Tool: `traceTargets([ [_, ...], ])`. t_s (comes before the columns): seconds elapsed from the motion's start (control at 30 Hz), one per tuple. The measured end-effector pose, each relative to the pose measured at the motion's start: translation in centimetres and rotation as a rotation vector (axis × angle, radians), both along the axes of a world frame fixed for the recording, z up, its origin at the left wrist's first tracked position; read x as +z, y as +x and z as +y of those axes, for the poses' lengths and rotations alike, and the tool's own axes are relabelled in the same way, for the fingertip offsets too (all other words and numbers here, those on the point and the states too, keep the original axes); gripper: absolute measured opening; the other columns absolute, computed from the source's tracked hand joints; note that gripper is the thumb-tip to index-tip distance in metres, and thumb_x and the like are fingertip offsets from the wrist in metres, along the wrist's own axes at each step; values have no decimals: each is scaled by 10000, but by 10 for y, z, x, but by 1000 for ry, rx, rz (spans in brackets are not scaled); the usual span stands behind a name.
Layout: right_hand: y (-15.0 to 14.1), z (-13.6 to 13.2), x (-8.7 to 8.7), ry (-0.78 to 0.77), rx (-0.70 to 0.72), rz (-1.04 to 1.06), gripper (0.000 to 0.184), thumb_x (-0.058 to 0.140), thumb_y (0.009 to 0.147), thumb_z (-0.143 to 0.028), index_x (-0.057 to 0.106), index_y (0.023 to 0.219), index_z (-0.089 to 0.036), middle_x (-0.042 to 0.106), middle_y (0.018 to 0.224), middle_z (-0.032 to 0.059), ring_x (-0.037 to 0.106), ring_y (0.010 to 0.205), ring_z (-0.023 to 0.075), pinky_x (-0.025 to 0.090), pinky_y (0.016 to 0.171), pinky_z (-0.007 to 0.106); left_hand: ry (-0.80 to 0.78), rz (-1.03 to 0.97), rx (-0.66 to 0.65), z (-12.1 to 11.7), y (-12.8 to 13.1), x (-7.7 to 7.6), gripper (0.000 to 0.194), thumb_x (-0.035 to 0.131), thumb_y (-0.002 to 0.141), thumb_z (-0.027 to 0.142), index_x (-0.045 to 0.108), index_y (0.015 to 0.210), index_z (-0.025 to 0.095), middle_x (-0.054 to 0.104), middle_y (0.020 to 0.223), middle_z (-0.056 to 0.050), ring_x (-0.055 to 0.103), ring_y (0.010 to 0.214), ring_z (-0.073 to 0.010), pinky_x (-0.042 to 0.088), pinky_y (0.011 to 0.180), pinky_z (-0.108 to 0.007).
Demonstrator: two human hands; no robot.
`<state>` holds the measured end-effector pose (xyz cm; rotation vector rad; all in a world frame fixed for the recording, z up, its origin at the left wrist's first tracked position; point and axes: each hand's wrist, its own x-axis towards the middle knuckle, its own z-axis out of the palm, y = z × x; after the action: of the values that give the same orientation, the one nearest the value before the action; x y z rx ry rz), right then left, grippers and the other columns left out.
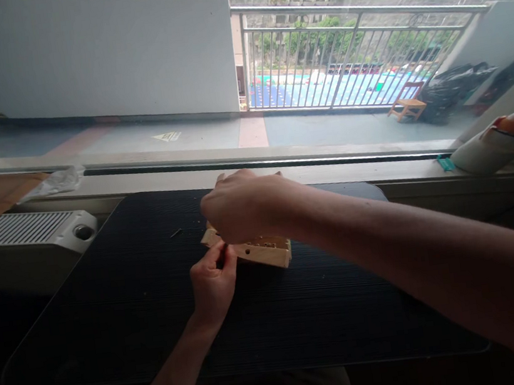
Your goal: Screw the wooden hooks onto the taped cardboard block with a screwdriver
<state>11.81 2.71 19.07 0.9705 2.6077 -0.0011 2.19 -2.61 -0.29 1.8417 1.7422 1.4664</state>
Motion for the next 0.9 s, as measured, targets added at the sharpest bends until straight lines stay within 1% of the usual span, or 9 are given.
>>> traceTargets([
  [0.1,33,4,-7,-51,-101,39,209,468,824,-246,595,680,-164,595,659,29,420,518,92,273,518,261,-32,-25,-18,1,0,1,235,523,842,242,664,1000,140,724,898,-82,681,778,-183,508,760,-281],
  [0.17,58,-5,-12,-17,-200,171,248,402,866,-295,595,771,-172,604,710,26,448,534,90,277,513,251,-61,-31,-40,1,0,4,238,518,846,254,663,1009,159,723,906,-71,677,774,-180,504,758,-286],
  [0.2,69,-14,-17,14,-289,249,267,398,870,-356,598,832,-184,605,729,22,472,558,94,281,516,244,-73,-35,-49,1,-1,5,240,520,846,262,661,1015,165,722,899,-65,674,763,-176,503,752,-285],
  [0.3,90,-44,-38,19,-494,361,363,544,758,-500,567,1031,-262,592,682,-30,476,526,102,270,502,229,-102,-51,-72,-1,-2,9,259,534,838,290,654,1032,169,713,838,-53,657,715,-161,498,724,-276],
  [0.37,95,-60,-55,6,-565,409,397,560,753,-461,544,1105,-278,587,669,-33,488,531,112,277,510,227,-124,-52,-75,-2,-2,11,282,540,831,303,643,1060,175,689,751,-29,635,665,-146,492,704,-270],
  [0.47,98,-67,-75,-42,-565,513,371,539,776,-425,550,1114,-274,598,683,-26,499,551,115,306,532,227,-157,-55,-81,-5,-3,14,328,541,826,309,611,1123,190,623,637,16,589,594,-122,479,682,-256],
  [0.53,99,-63,-81,-55,-546,562,316,511,797,-404,572,1070,-259,612,702,-15,515,577,117,323,550,227,-174,-66,-80,-6,-3,15,338,543,822,309,602,1135,194,583,590,37,561,559,-110,469,664,-243],
  [0.7,102,-49,-83,-16,-540,604,264,484,811,-385,595,996,-233,651,780,12,557,628,124,346,582,229,-183,-137,-68,-6,-7,13,277,556,808,313,641,1044,195,599,606,31,561,563,-110,464,631,-223],
  [0.9,104,-48,-84,-22,-548,594,265,490,807,-388,597,1000,-242,651,756,4,565,618,129,342,570,226,-187,-183,-80,-6,-8,10,231,559,809,307,659,992,207,661,718,6,576,575,-108,481,623,-223],
])
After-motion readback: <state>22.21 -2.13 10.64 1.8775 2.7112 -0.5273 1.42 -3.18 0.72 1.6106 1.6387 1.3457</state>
